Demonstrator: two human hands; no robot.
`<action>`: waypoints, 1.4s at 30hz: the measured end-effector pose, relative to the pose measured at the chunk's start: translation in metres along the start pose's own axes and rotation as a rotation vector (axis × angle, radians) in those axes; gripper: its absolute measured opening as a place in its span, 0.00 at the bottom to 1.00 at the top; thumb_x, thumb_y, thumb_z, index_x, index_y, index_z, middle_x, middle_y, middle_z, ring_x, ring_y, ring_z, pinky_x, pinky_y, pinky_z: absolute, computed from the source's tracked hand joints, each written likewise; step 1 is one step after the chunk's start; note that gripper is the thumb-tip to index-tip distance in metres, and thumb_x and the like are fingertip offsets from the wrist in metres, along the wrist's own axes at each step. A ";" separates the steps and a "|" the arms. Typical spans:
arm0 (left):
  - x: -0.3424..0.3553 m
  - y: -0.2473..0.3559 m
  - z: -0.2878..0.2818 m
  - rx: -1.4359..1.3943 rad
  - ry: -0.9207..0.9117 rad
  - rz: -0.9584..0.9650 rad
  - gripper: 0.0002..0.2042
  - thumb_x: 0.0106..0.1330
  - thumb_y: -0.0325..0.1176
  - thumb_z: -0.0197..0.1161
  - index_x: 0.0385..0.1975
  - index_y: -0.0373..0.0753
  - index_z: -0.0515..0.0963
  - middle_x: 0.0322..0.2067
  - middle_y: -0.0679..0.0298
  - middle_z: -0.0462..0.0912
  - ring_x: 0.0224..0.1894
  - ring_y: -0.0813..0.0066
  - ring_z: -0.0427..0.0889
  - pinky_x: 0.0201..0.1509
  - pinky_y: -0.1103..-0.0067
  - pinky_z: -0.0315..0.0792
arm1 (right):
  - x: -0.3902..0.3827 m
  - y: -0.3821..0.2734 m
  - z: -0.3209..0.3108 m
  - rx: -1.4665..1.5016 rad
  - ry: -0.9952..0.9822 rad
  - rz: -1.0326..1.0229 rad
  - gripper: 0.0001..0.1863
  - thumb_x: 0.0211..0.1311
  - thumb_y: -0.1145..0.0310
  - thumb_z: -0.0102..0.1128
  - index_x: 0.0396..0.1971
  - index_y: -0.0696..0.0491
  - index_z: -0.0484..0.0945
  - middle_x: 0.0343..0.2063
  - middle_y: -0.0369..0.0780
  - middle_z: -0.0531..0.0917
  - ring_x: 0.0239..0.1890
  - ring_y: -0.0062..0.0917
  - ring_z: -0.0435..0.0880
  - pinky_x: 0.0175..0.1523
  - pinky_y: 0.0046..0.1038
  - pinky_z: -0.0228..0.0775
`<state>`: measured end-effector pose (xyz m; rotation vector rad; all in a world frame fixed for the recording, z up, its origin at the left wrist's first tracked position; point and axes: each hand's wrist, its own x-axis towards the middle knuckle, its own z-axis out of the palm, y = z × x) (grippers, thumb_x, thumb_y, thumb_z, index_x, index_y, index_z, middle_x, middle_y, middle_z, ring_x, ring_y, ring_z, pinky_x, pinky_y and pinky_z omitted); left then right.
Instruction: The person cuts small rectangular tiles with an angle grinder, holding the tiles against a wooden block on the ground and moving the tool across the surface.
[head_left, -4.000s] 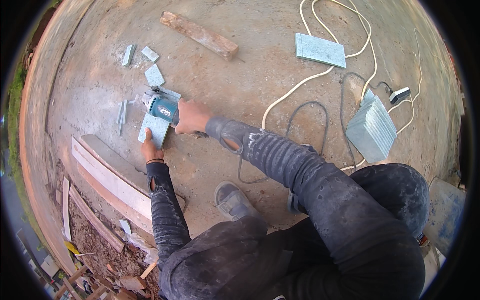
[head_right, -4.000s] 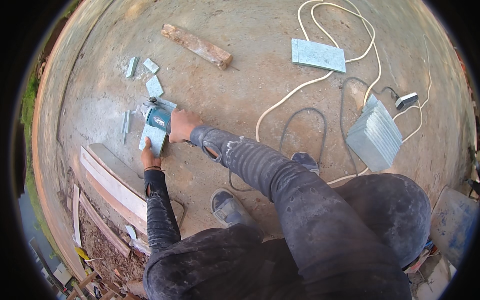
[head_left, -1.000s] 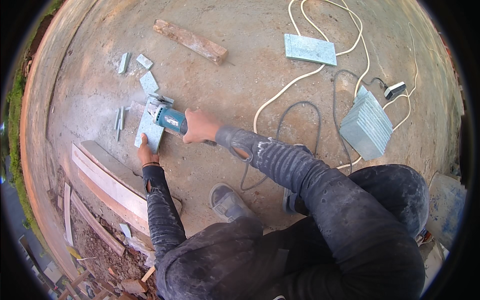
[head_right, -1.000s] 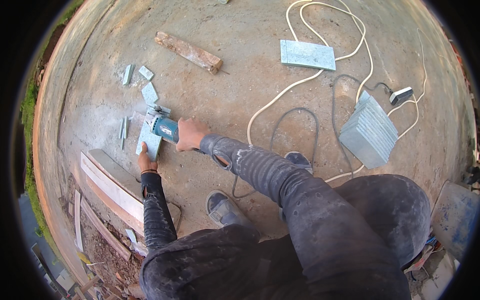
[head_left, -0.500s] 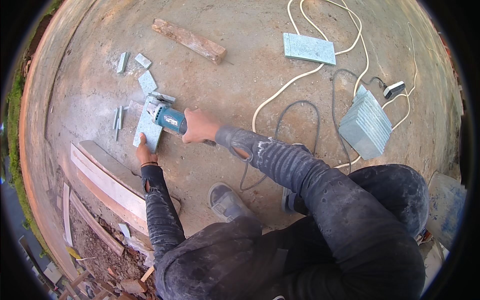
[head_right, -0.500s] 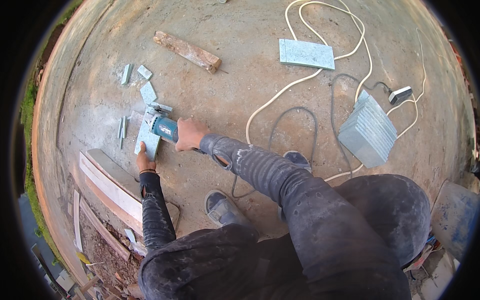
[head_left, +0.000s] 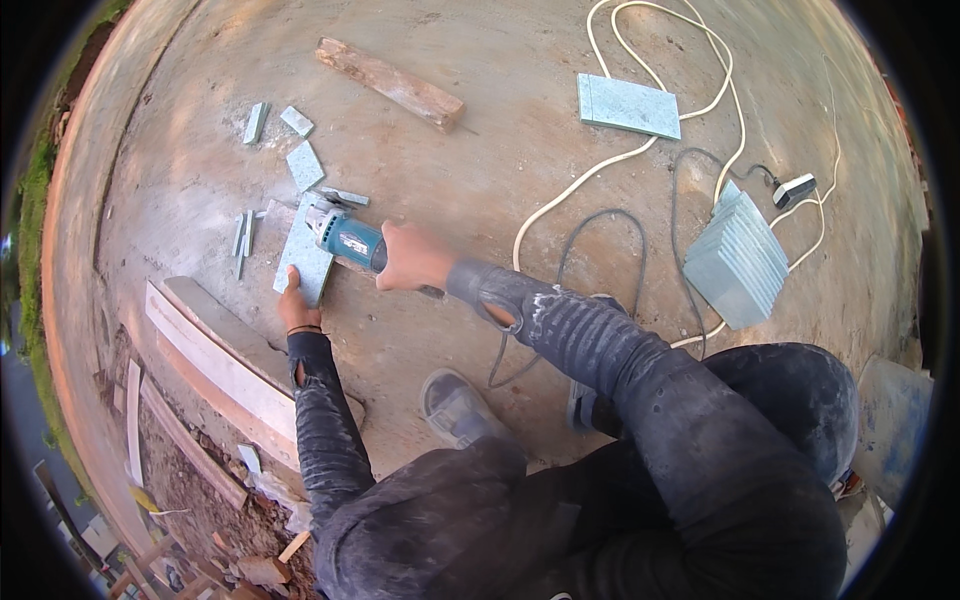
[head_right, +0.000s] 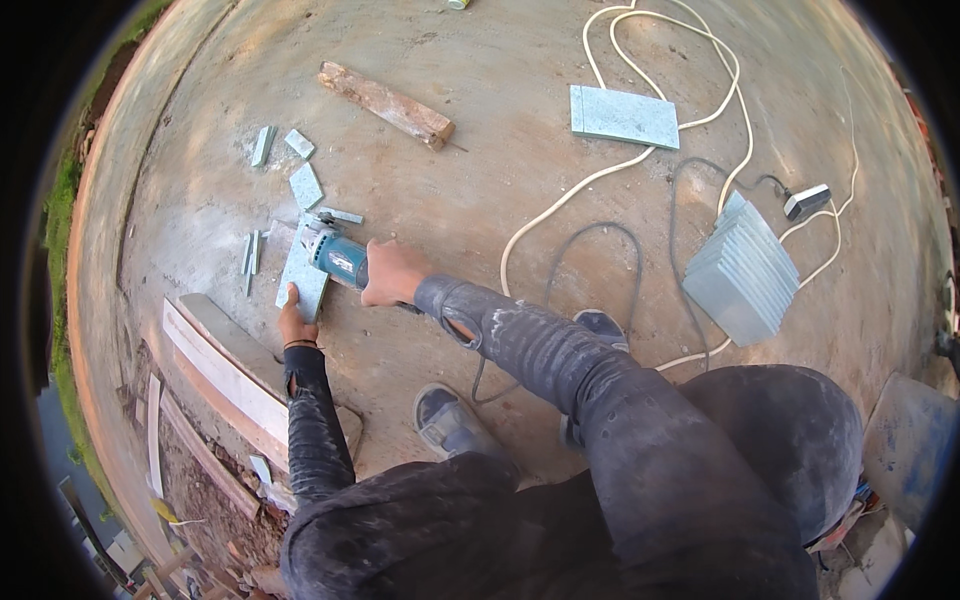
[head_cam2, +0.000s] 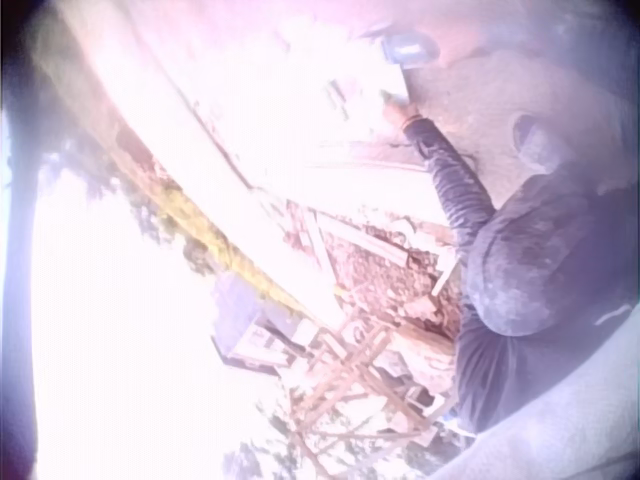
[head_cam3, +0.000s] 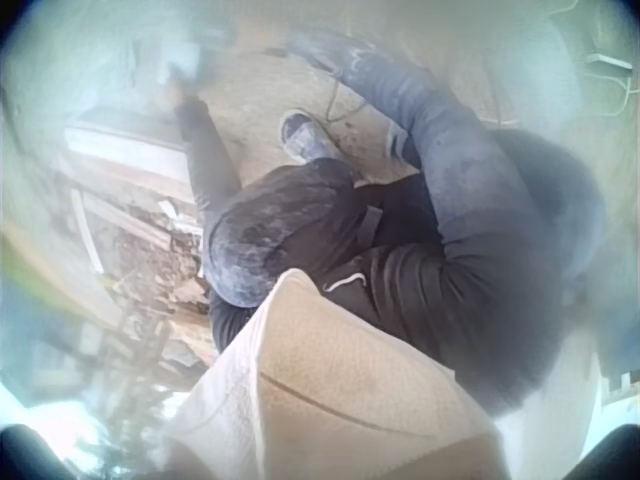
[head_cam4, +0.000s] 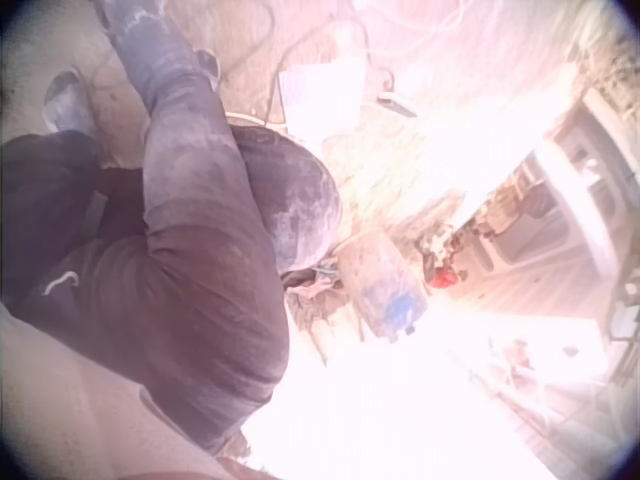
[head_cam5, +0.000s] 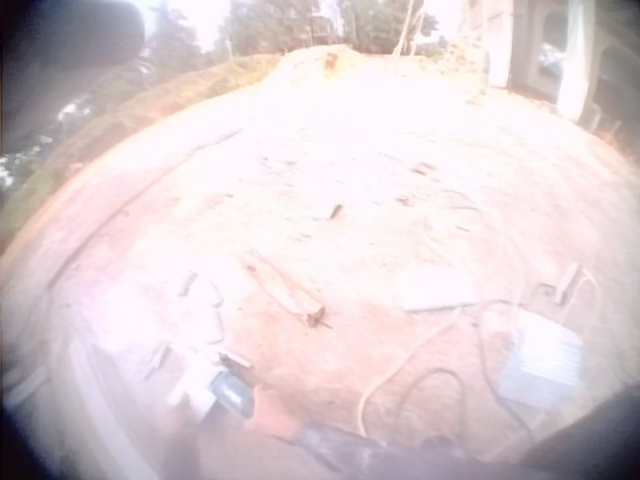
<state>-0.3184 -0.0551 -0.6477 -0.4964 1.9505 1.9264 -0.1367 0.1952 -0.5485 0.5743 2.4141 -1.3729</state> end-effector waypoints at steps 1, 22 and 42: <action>-0.002 -0.001 0.002 -0.012 -0.015 0.003 0.25 0.67 0.41 0.66 0.57 0.28 0.73 0.51 0.57 0.80 0.47 0.64 0.82 0.52 0.70 0.75 | -0.001 0.002 0.001 0.007 0.024 -0.007 0.35 0.41 0.57 0.71 0.47 0.65 0.72 0.41 0.56 0.82 0.45 0.49 0.83 0.50 0.41 0.75; -0.135 0.066 -0.105 -0.107 0.148 0.229 0.19 0.70 0.35 0.62 0.55 0.30 0.73 0.50 0.60 0.81 0.49 0.69 0.80 0.55 0.74 0.72 | 0.007 0.011 -0.069 0.114 0.234 -0.028 0.34 0.38 0.56 0.68 0.45 0.62 0.74 0.38 0.52 0.82 0.41 0.41 0.83 0.46 0.36 0.74; -0.197 0.031 -0.327 0.464 0.626 -0.048 0.24 0.62 0.51 0.69 0.36 0.30 0.80 0.34 0.65 0.79 0.32 0.75 0.74 0.34 0.74 0.70 | 0.009 -0.013 -0.048 0.102 0.152 -0.013 0.36 0.37 0.56 0.69 0.46 0.63 0.73 0.41 0.55 0.82 0.44 0.47 0.83 0.49 0.38 0.76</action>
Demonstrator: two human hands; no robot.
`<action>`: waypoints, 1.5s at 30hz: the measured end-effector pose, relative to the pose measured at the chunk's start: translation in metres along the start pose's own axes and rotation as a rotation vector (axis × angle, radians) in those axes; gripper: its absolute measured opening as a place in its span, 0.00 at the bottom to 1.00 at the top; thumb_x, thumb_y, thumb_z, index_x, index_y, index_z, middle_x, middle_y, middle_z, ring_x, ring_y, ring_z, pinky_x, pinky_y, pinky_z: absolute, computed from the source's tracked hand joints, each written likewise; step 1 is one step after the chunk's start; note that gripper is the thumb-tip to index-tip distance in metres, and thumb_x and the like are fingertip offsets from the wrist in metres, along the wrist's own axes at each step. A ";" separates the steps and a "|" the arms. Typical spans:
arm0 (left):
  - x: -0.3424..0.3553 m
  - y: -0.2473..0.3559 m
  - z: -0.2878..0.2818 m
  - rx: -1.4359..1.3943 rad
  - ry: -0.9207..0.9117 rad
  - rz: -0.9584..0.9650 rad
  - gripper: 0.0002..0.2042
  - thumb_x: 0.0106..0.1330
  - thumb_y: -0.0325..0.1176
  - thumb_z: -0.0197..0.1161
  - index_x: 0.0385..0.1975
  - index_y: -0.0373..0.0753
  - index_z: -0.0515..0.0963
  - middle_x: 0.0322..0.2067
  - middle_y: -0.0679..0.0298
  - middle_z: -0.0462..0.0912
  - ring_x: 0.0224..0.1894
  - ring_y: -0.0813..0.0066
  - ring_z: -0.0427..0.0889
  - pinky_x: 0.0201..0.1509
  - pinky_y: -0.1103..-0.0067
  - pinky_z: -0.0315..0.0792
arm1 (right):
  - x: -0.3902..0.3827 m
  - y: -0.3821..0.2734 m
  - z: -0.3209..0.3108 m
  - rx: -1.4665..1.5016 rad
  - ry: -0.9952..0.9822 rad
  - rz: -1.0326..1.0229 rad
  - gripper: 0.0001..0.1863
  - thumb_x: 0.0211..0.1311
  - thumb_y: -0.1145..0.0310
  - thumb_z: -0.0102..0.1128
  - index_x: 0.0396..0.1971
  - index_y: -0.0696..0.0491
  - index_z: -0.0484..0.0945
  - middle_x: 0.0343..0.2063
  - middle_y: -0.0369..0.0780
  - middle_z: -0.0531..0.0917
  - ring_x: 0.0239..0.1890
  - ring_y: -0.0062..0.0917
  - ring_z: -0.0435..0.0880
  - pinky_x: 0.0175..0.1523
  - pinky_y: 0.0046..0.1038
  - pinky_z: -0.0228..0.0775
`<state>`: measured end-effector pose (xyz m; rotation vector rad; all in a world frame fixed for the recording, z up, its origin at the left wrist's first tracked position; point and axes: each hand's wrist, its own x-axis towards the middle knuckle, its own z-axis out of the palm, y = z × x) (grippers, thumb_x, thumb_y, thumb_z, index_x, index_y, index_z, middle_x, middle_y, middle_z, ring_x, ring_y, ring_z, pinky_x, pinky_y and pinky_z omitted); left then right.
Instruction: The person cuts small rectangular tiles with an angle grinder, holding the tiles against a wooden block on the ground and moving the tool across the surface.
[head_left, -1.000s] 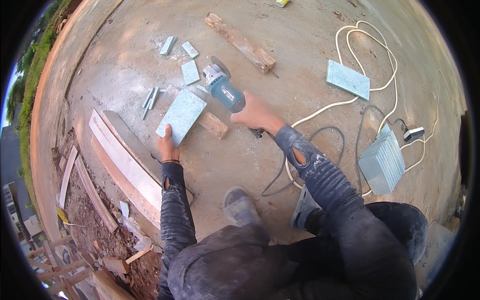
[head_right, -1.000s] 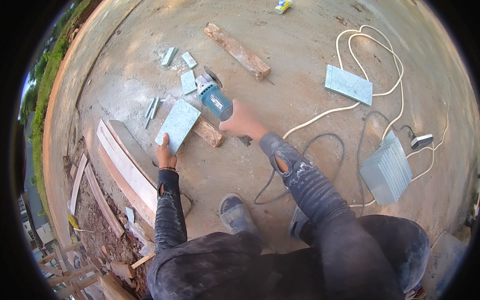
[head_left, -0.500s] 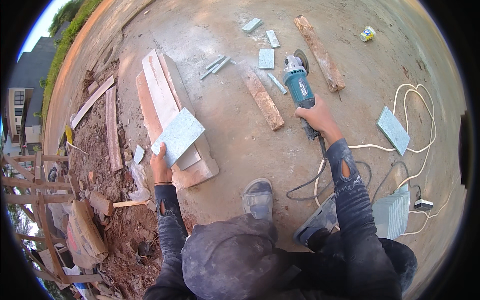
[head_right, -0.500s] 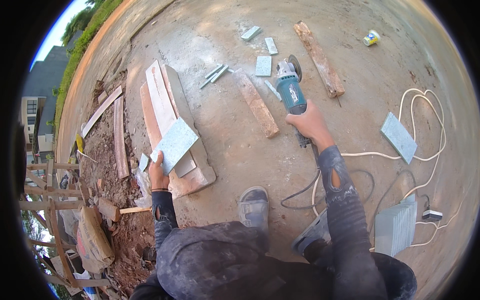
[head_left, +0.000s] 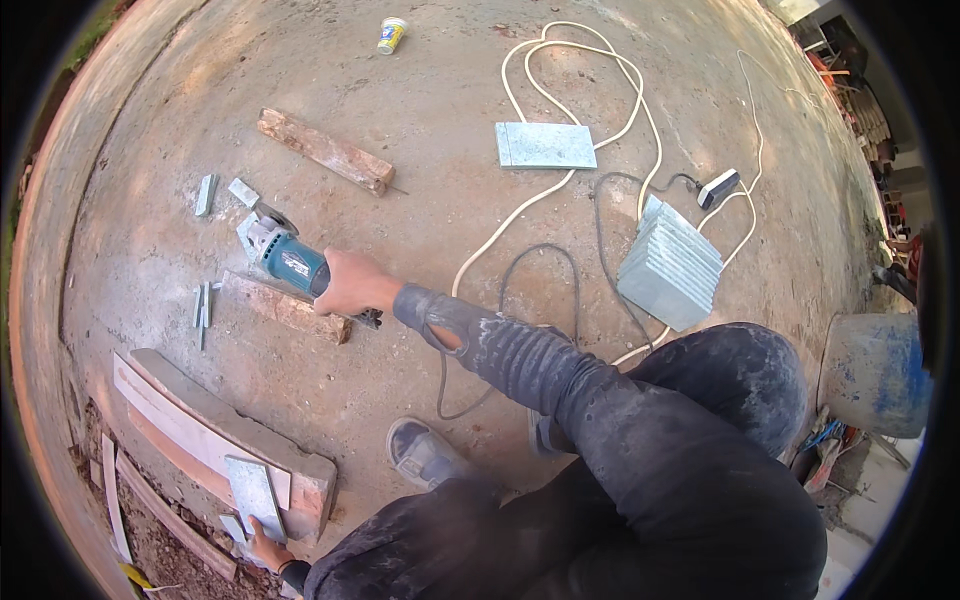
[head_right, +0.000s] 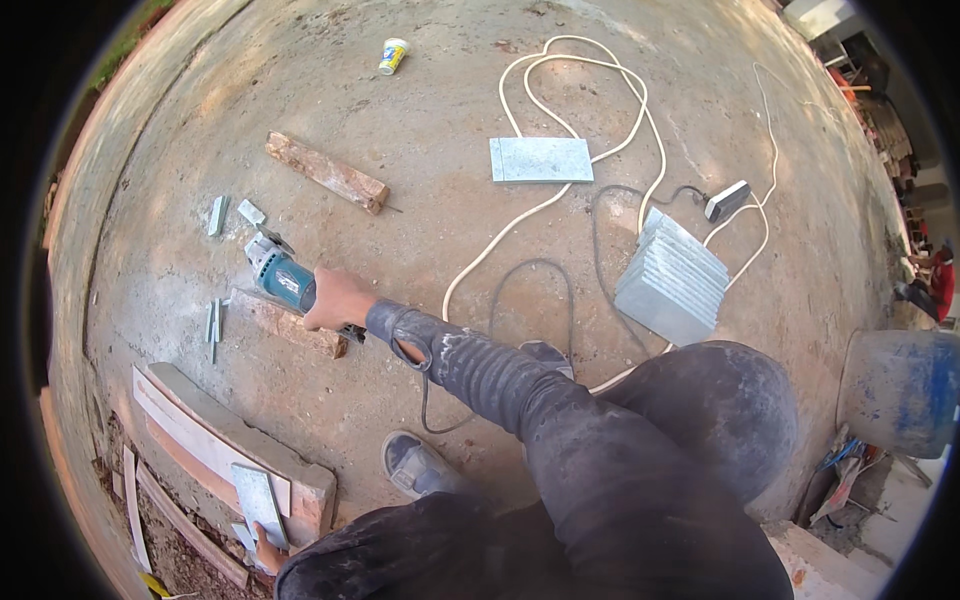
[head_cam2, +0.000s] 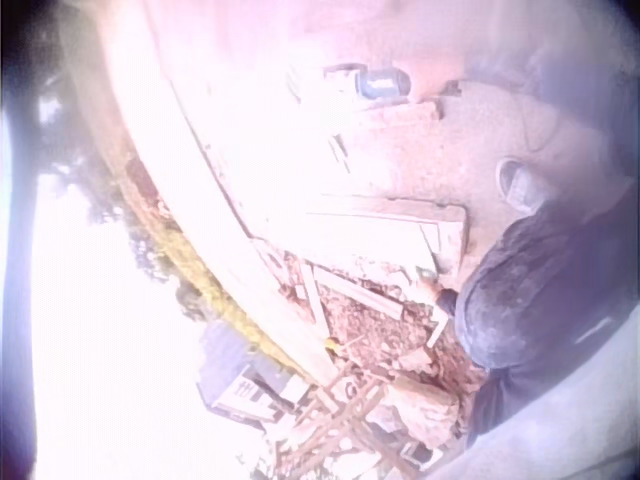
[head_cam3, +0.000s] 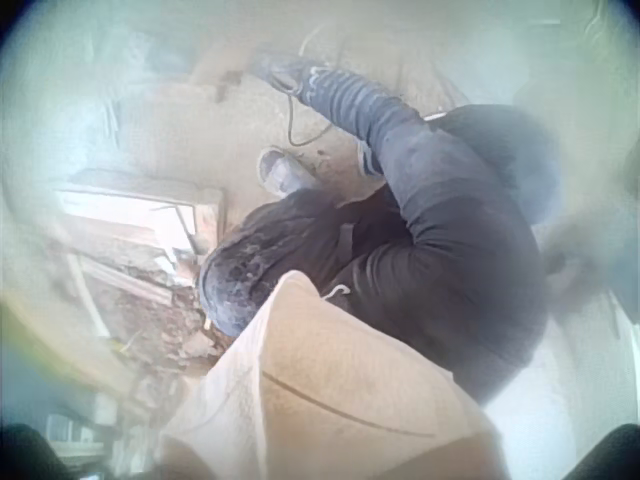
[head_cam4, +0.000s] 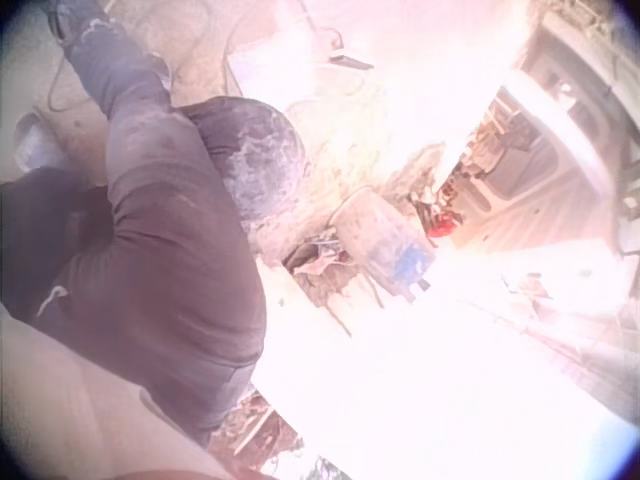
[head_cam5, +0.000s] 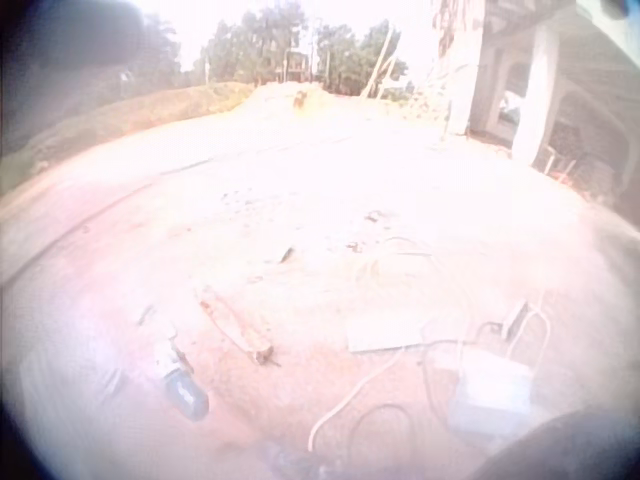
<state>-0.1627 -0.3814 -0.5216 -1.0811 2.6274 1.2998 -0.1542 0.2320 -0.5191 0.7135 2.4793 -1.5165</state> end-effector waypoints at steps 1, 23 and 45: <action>0.001 0.006 -0.001 0.134 -0.026 -0.003 0.24 0.61 0.51 0.70 0.36 0.31 0.80 0.33 0.65 0.79 0.32 0.74 0.74 0.34 0.75 0.70 | -0.002 0.004 -0.001 0.006 0.016 0.002 0.36 0.37 0.56 0.69 0.46 0.63 0.72 0.41 0.55 0.82 0.44 0.47 0.83 0.49 0.38 0.76; -0.305 0.217 0.393 0.407 -1.295 1.242 0.07 0.65 0.30 0.64 0.37 0.32 0.81 0.29 0.54 0.82 0.28 0.66 0.81 0.33 0.75 0.73 | 0.008 0.081 -0.176 0.067 0.383 0.133 0.36 0.34 0.56 0.72 0.44 0.64 0.74 0.38 0.55 0.83 0.42 0.46 0.84 0.47 0.37 0.76; -0.529 0.304 0.706 0.985 -1.429 1.643 0.34 0.44 0.45 0.80 0.51 0.35 0.77 0.47 0.51 0.83 0.52 0.57 0.81 0.57 0.65 0.71 | -0.144 0.215 -0.316 0.047 0.830 0.488 0.36 0.35 0.56 0.71 0.45 0.63 0.75 0.37 0.51 0.82 0.42 0.40 0.83 0.46 0.34 0.74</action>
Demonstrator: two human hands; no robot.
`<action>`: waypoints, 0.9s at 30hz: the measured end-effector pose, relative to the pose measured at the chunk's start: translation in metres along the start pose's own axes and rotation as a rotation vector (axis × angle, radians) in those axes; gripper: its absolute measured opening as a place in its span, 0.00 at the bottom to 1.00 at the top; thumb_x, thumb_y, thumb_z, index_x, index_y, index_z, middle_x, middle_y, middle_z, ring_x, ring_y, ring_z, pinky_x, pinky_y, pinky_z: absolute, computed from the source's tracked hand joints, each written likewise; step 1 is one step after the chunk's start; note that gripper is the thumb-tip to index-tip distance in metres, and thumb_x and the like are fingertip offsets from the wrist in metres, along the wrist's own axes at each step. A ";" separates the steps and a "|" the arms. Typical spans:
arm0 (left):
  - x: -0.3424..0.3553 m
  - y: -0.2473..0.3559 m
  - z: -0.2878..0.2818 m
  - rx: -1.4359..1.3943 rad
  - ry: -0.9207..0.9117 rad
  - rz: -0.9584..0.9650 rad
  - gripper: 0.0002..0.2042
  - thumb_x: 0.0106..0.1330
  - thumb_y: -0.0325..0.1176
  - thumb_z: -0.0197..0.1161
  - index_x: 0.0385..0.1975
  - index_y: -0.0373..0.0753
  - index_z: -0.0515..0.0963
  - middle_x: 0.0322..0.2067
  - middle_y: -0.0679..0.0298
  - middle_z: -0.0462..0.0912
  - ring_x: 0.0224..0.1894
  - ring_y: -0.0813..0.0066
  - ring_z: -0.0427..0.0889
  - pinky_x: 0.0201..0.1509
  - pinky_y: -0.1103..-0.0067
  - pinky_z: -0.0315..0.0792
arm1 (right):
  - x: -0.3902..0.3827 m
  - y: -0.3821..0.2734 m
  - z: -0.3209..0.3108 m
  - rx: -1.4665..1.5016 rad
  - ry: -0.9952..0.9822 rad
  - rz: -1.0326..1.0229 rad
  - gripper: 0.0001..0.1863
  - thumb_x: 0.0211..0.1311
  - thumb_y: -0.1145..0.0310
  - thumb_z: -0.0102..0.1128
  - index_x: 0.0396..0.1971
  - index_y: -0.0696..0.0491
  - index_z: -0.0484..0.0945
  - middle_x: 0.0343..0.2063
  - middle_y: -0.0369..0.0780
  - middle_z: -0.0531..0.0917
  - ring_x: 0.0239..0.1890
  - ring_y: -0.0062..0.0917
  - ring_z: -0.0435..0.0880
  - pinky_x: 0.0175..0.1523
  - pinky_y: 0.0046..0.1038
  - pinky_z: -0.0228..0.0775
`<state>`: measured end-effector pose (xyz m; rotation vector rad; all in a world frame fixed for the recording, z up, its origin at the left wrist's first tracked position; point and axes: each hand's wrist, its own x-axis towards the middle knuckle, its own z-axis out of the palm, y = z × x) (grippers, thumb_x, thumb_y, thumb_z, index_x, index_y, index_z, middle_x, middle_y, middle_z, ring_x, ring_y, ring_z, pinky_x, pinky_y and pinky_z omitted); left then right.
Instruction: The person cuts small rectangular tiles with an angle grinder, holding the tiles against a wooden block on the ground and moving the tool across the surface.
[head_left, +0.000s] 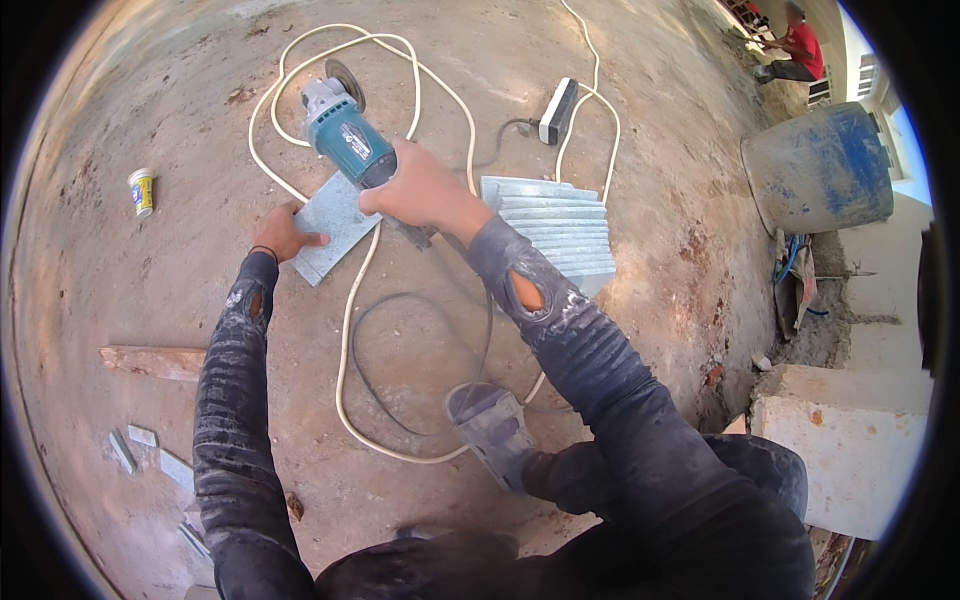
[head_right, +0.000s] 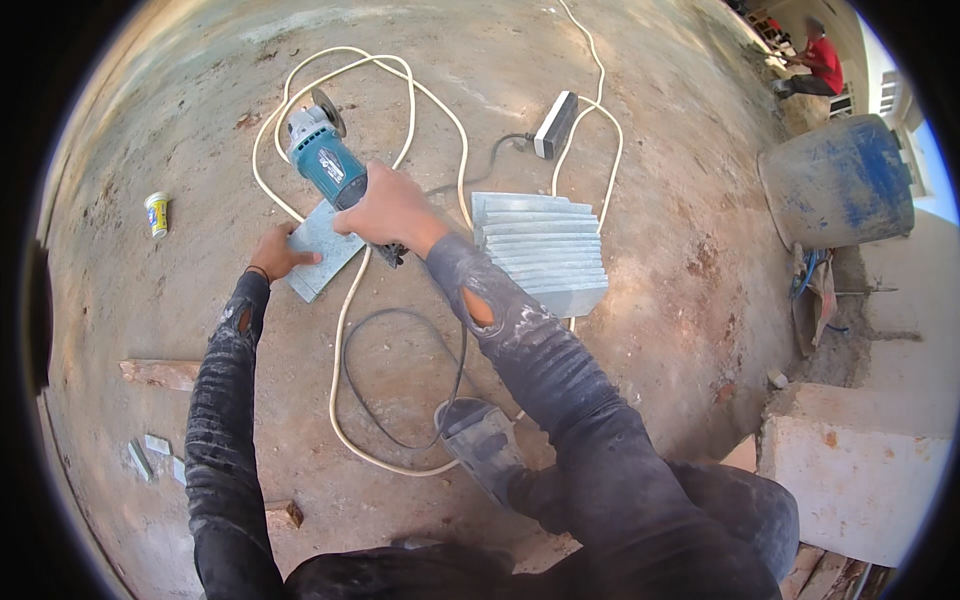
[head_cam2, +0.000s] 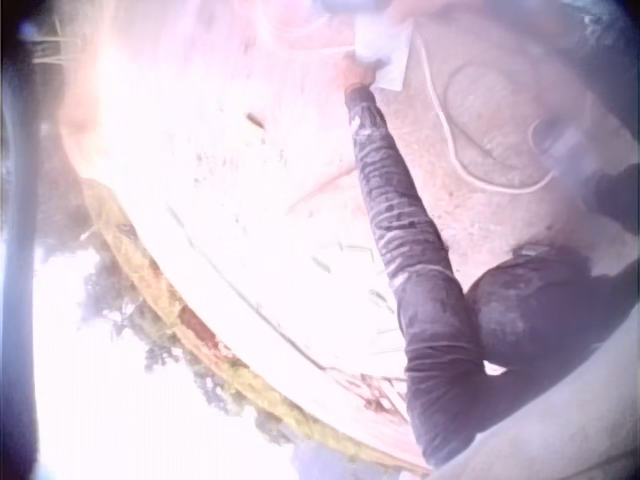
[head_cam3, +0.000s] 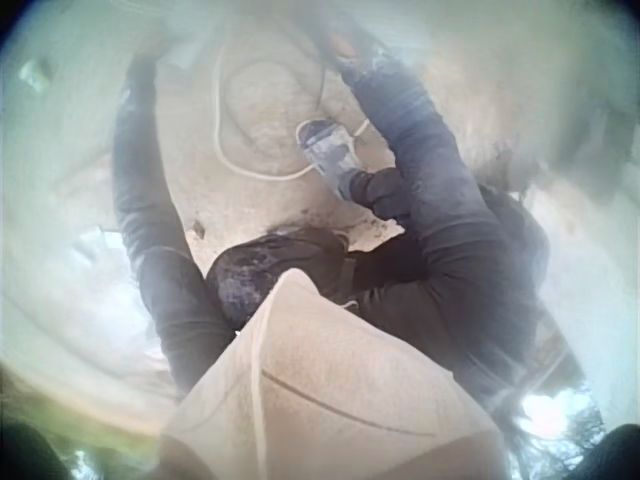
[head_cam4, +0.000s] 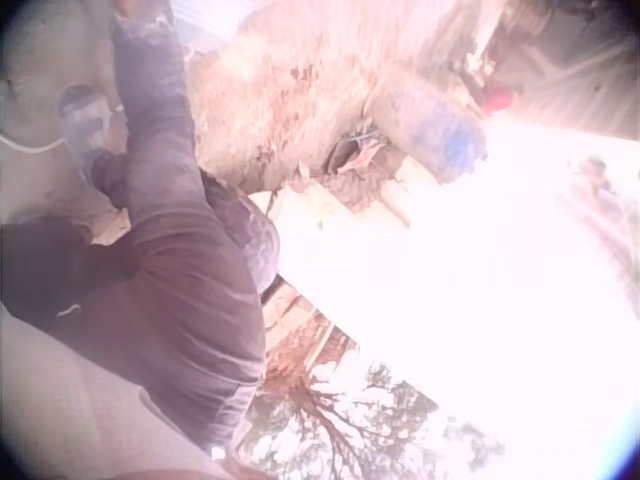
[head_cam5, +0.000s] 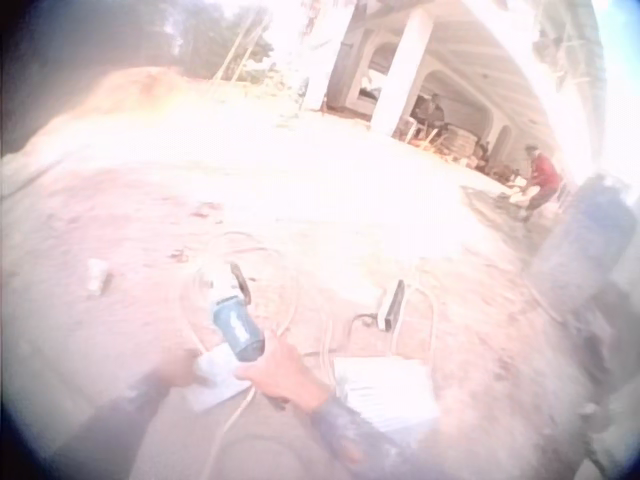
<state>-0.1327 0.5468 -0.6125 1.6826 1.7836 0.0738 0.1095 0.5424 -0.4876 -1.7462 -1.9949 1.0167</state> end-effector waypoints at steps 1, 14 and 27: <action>-0.008 -0.004 -0.006 -0.053 -0.011 0.001 0.31 0.44 0.44 0.80 0.48 0.34 0.78 0.45 0.51 0.84 0.50 0.56 0.82 0.55 0.67 0.73 | -0.001 -0.003 0.001 0.009 0.000 0.004 0.36 0.35 0.57 0.71 0.46 0.63 0.75 0.37 0.51 0.82 0.41 0.39 0.83 0.46 0.34 0.74; -0.362 -0.068 0.047 -1.403 0.392 -0.283 0.17 0.63 0.32 0.70 0.49 0.36 0.73 0.42 0.61 0.82 0.45 0.75 0.80 0.48 0.78 0.73 | -0.049 -0.119 0.034 0.267 -0.190 -0.227 0.17 0.44 0.65 0.68 0.34 0.57 0.77 0.25 0.34 0.78 0.24 0.18 0.75 0.32 0.23 0.66; -0.533 -0.014 0.232 -2.266 1.461 -0.580 0.24 0.69 0.25 0.61 0.63 0.41 0.62 0.59 0.62 0.73 0.61 0.64 0.74 0.65 0.63 0.69 | -0.123 -0.229 0.157 0.248 -0.640 -0.478 0.20 0.44 0.66 0.69 0.37 0.59 0.76 0.26 0.35 0.78 0.24 0.18 0.75 0.31 0.23 0.68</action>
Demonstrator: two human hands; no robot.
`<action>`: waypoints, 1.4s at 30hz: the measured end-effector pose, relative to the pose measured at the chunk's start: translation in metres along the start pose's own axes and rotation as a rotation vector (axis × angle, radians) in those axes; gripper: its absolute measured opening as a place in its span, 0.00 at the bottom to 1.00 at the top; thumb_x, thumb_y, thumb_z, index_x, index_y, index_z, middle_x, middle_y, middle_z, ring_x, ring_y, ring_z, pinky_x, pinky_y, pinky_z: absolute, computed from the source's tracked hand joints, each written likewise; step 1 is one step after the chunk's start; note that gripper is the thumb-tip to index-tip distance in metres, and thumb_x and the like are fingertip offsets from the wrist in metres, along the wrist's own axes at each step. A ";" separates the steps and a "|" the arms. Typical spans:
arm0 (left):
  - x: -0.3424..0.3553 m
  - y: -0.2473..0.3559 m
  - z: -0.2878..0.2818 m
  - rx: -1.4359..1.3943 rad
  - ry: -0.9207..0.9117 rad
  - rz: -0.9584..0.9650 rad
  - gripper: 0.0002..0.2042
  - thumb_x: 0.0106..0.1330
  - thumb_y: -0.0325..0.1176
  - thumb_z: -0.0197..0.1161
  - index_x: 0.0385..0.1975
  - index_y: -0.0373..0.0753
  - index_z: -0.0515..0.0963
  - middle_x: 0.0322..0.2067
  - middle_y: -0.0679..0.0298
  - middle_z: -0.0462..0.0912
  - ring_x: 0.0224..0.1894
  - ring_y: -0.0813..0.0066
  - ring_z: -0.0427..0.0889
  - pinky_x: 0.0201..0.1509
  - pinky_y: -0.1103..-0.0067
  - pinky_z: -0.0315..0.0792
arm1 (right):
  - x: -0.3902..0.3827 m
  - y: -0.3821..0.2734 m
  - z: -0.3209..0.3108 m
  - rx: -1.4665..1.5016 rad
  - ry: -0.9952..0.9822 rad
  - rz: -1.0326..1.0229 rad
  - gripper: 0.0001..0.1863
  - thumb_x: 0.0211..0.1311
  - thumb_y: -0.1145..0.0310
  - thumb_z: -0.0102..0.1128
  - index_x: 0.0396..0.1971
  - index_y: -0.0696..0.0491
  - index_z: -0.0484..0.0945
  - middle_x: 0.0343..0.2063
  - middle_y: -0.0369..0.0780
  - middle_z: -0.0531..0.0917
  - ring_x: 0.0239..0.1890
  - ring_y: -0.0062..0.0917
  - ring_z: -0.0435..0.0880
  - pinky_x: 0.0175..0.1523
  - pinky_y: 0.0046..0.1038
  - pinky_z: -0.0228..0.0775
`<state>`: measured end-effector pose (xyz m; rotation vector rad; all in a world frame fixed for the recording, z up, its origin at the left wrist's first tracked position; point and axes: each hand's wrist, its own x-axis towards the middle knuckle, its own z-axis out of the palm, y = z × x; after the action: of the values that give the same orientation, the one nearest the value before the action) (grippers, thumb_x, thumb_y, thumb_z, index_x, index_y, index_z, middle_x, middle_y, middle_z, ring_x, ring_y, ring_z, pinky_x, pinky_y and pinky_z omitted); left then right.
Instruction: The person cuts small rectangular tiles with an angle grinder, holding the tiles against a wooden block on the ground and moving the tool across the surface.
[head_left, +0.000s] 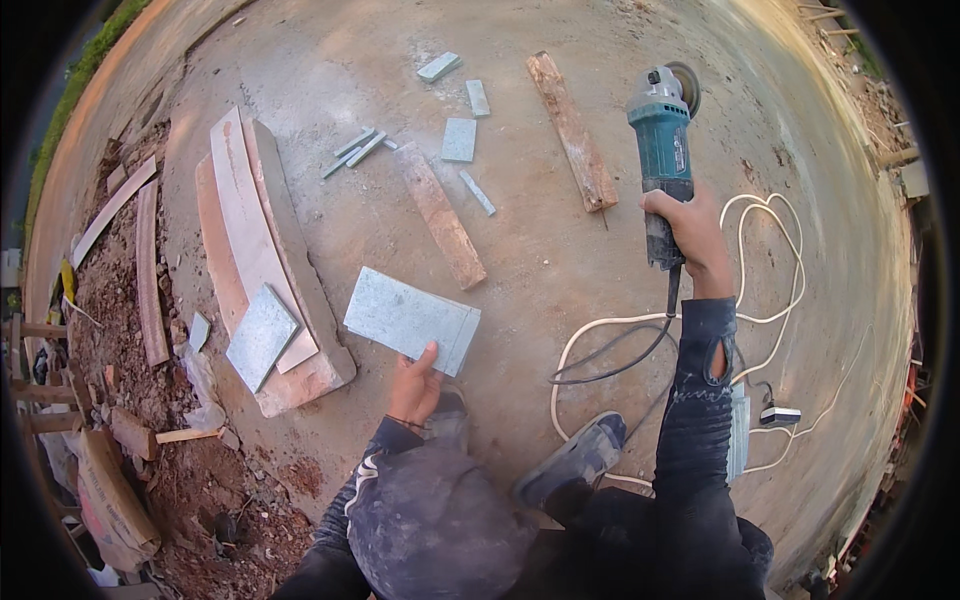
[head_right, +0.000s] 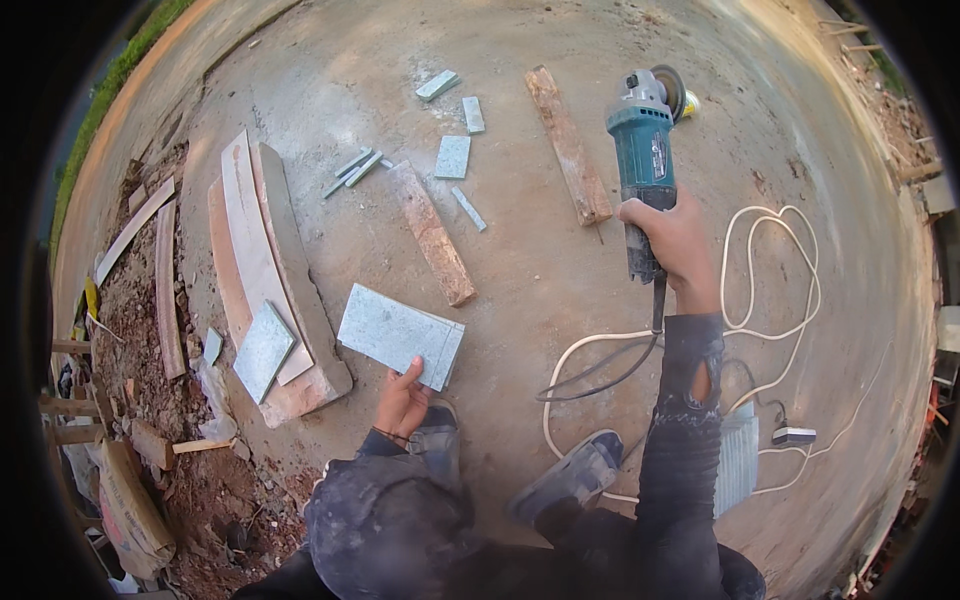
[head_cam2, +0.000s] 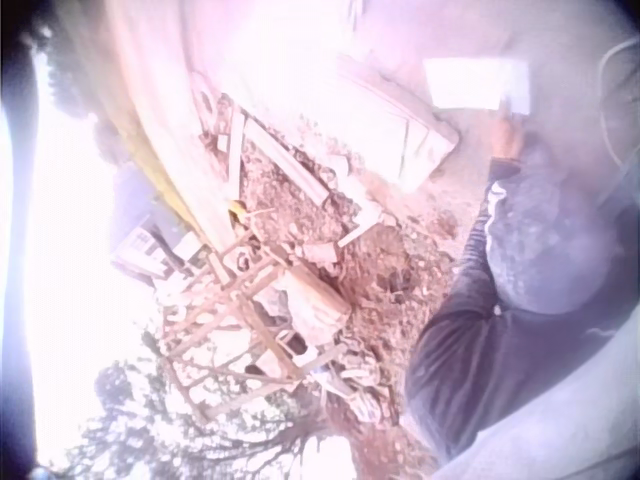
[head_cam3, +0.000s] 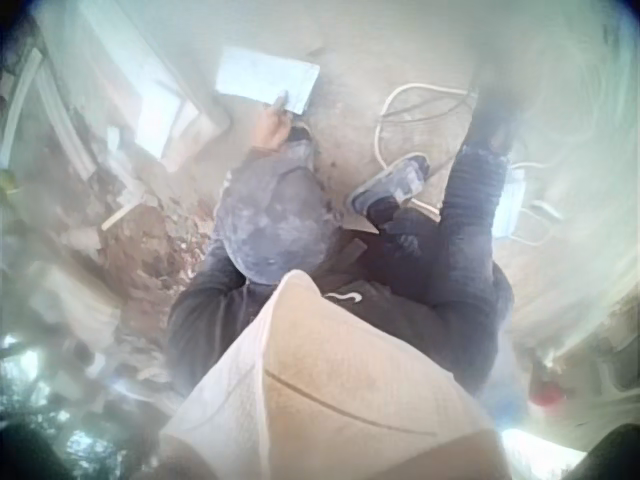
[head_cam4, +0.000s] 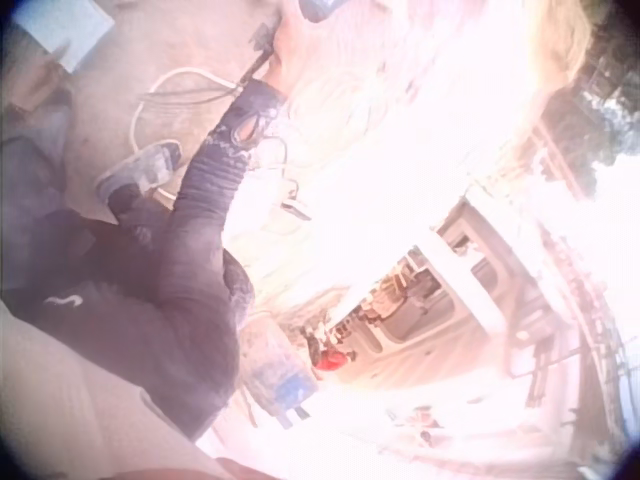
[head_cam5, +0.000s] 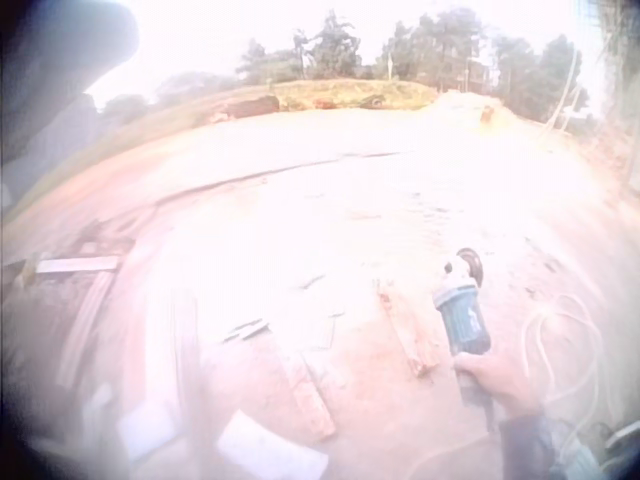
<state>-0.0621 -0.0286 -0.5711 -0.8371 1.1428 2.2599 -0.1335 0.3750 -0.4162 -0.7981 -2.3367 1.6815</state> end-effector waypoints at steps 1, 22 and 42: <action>0.003 -0.007 -0.005 -0.053 0.037 0.014 0.24 0.69 0.25 0.60 0.63 0.41 0.61 0.59 0.62 0.73 0.61 0.64 0.73 0.65 0.64 0.69 | -0.002 -0.009 0.015 0.055 -0.042 0.012 0.19 0.43 0.67 0.69 0.37 0.59 0.77 0.26 0.34 0.78 0.24 0.17 0.74 0.31 0.23 0.68; 0.024 0.061 -0.018 1.591 -0.146 -0.301 0.32 0.53 0.39 0.75 0.57 0.37 0.69 0.57 0.50 0.73 0.55 0.55 0.78 0.58 0.63 0.74 | -0.019 0.006 0.113 -0.079 -0.252 0.048 0.30 0.37 0.59 0.69 0.42 0.62 0.78 0.34 0.46 0.83 0.35 0.31 0.83 0.42 0.30 0.74; 0.077 0.130 0.044 1.982 -0.378 0.913 0.48 0.38 0.49 0.78 0.61 0.33 0.65 0.53 0.50 0.71 0.58 0.51 0.69 0.62 0.58 0.62 | -0.029 0.026 0.106 -0.032 -0.126 0.071 0.27 0.39 0.62 0.68 0.40 0.62 0.75 0.28 0.40 0.80 0.28 0.24 0.79 0.36 0.27 0.72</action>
<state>-0.2130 -0.0531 -0.5334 0.9734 2.7110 0.4943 -0.1449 0.2781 -0.4731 -0.8128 -2.4519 1.7763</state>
